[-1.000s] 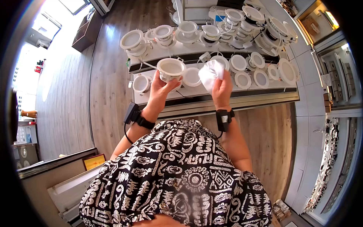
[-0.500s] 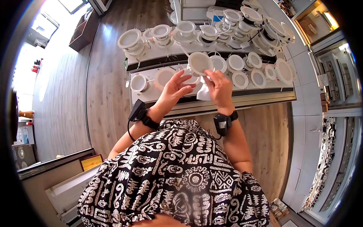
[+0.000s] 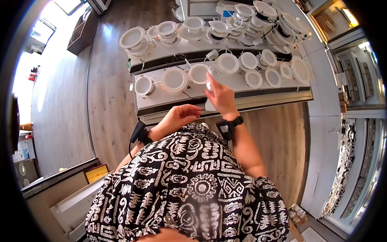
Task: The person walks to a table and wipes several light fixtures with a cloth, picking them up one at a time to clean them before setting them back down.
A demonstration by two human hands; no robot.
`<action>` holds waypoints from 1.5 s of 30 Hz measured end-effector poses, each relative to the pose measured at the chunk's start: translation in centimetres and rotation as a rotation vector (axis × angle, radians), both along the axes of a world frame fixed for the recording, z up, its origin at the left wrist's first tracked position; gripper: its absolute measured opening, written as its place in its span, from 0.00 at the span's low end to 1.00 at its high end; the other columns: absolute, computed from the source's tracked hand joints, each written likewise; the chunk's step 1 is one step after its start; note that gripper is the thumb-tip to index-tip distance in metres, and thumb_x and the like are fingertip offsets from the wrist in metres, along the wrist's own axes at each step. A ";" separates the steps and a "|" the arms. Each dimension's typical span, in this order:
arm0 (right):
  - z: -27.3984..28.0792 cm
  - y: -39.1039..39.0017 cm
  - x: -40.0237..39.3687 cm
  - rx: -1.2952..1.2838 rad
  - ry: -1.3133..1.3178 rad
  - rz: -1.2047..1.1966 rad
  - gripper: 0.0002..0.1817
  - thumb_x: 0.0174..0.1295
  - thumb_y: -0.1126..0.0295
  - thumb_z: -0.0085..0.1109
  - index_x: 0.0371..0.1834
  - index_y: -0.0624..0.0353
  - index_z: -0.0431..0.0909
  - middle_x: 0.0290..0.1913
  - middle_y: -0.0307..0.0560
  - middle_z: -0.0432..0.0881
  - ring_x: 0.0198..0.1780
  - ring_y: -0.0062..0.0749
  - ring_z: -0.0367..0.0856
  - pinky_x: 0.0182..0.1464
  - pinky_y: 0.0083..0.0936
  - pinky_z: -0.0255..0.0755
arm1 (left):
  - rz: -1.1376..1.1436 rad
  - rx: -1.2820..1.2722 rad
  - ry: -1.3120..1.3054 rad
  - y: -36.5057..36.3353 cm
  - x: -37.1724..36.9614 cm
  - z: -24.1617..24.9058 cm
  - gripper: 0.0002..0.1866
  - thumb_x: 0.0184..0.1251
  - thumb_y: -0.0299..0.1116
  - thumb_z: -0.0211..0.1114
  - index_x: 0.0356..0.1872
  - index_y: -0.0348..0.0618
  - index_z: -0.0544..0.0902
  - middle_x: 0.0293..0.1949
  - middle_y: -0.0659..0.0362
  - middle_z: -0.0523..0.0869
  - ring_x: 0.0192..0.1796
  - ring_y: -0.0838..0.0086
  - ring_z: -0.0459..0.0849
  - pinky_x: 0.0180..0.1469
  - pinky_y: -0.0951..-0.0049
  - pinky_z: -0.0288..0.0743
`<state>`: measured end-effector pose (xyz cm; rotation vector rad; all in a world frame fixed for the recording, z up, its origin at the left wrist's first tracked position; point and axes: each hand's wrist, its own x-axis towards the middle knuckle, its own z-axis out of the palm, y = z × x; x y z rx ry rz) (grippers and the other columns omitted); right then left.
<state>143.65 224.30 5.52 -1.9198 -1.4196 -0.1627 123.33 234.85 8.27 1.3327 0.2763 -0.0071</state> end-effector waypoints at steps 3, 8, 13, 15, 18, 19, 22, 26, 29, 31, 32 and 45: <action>0.7 -2.4 -0.3 0.028 0.213 -0.090 0.35 0.59 0.63 0.70 0.71 0.52 0.67 0.41 0.51 0.86 0.36 0.45 0.85 0.39 0.34 0.77 | 0.015 -0.034 -0.002 0.2 -0.5 -0.7 0.18 0.71 0.24 0.62 0.60 0.34 0.77 0.53 0.56 0.85 0.55 0.79 0.82 0.61 0.77 0.76; -2.2 -6.4 1.3 -0.019 0.457 -0.311 0.26 0.66 0.64 0.62 0.66 0.58 0.69 0.42 0.55 0.85 0.38 0.38 0.85 0.42 0.29 0.76 | 0.017 -0.056 -0.001 0.6 -0.9 -1.5 0.16 0.71 0.25 0.63 0.58 0.33 0.78 0.51 0.56 0.86 0.54 0.80 0.83 0.59 0.77 0.76; -4.8 -9.3 1.3 0.294 1.158 -0.451 0.24 0.65 0.78 0.53 0.66 0.62 0.70 0.59 0.41 0.78 0.57 0.28 0.77 0.58 0.24 0.70 | -0.102 -0.102 -0.027 0.8 -0.6 -3.5 0.17 0.73 0.25 0.61 0.60 0.33 0.76 0.53 0.56 0.85 0.55 0.79 0.82 0.61 0.77 0.75; -4.2 -11.0 1.3 0.379 1.254 -0.485 0.25 0.65 0.79 0.52 0.67 0.63 0.69 0.58 0.42 0.79 0.57 0.28 0.77 0.59 0.25 0.69 | -0.136 -0.094 -0.054 0.5 -0.5 -4.0 0.16 0.74 0.26 0.60 0.59 0.32 0.77 0.52 0.57 0.85 0.54 0.80 0.82 0.60 0.78 0.75; -1.7 -12.4 1.8 0.380 0.902 -0.615 0.25 0.67 0.79 0.51 0.69 0.62 0.68 0.62 0.45 0.78 0.56 0.29 0.79 0.60 0.26 0.69 | -0.185 -0.155 -0.020 -0.1 0.0 -4.6 0.15 0.74 0.26 0.59 0.59 0.32 0.77 0.51 0.57 0.86 0.54 0.79 0.82 0.59 0.78 0.75; 0.2 -12.1 2.0 0.316 0.742 -0.718 0.26 0.69 0.78 0.50 0.71 0.63 0.65 0.64 0.47 0.76 0.57 0.31 0.79 0.59 0.27 0.70 | -0.193 -0.154 -0.023 -0.3 0.3 -5.0 0.15 0.74 0.26 0.59 0.58 0.31 0.77 0.51 0.57 0.86 0.54 0.79 0.82 0.59 0.78 0.75; 5.0 -9.6 3.0 0.223 0.072 -0.675 0.29 0.70 0.75 0.49 0.75 0.65 0.59 0.63 0.57 0.78 0.54 0.39 0.82 0.50 0.32 0.75 | -0.183 -0.162 -0.028 -1.3 1.2 -5.9 0.15 0.74 0.27 0.60 0.58 0.31 0.77 0.50 0.57 0.86 0.53 0.79 0.83 0.59 0.77 0.75; 7.2 -4.2 5.4 0.027 -0.260 -0.319 0.28 0.65 0.76 0.53 0.71 0.62 0.68 0.69 0.58 0.72 0.69 0.53 0.70 0.71 0.43 0.63 | -0.100 -0.202 -0.032 -2.7 3.0 -5.1 0.15 0.74 0.28 0.61 0.57 0.31 0.78 0.49 0.57 0.87 0.52 0.79 0.83 0.58 0.77 0.76; 3.8 -0.6 8.6 -0.237 -0.261 -0.051 0.31 0.62 0.62 0.62 0.69 0.57 0.71 0.69 0.54 0.73 0.72 0.50 0.65 0.75 0.45 0.53 | -0.034 -0.220 0.012 -3.2 5.0 -3.6 0.15 0.76 0.30 0.58 0.58 0.33 0.77 0.49 0.57 0.86 0.54 0.78 0.82 0.60 0.74 0.75; 1.8 0.3 10.5 -0.381 -0.304 0.083 0.33 0.60 0.54 0.65 0.68 0.55 0.72 0.69 0.53 0.72 0.73 0.49 0.64 0.75 0.46 0.53 | 0.112 -0.245 -0.007 -4.4 6.9 -4.1 0.15 0.77 0.30 0.58 0.58 0.34 0.78 0.49 0.57 0.86 0.54 0.77 0.82 0.60 0.73 0.75; 1.2 0.7 11.5 -0.345 -0.299 0.111 0.34 0.59 0.52 0.65 0.68 0.54 0.73 0.70 0.53 0.72 0.73 0.49 0.64 0.75 0.46 0.52 | 0.191 -0.256 -0.021 -5.1 8.0 -4.4 0.15 0.77 0.31 0.58 0.58 0.34 0.78 0.49 0.57 0.86 0.54 0.77 0.83 0.60 0.73 0.75; -2.0 1.1 18.3 -0.193 -0.305 0.417 0.25 0.64 0.64 0.58 0.65 0.54 0.75 0.68 0.50 0.74 0.72 0.48 0.67 0.71 0.47 0.62 | 1.109 -0.451 0.054 -14.4 16.8 -5.1 0.13 0.78 0.34 0.56 0.57 0.41 0.79 0.49 0.57 0.86 0.49 0.74 0.85 0.54 0.72 0.79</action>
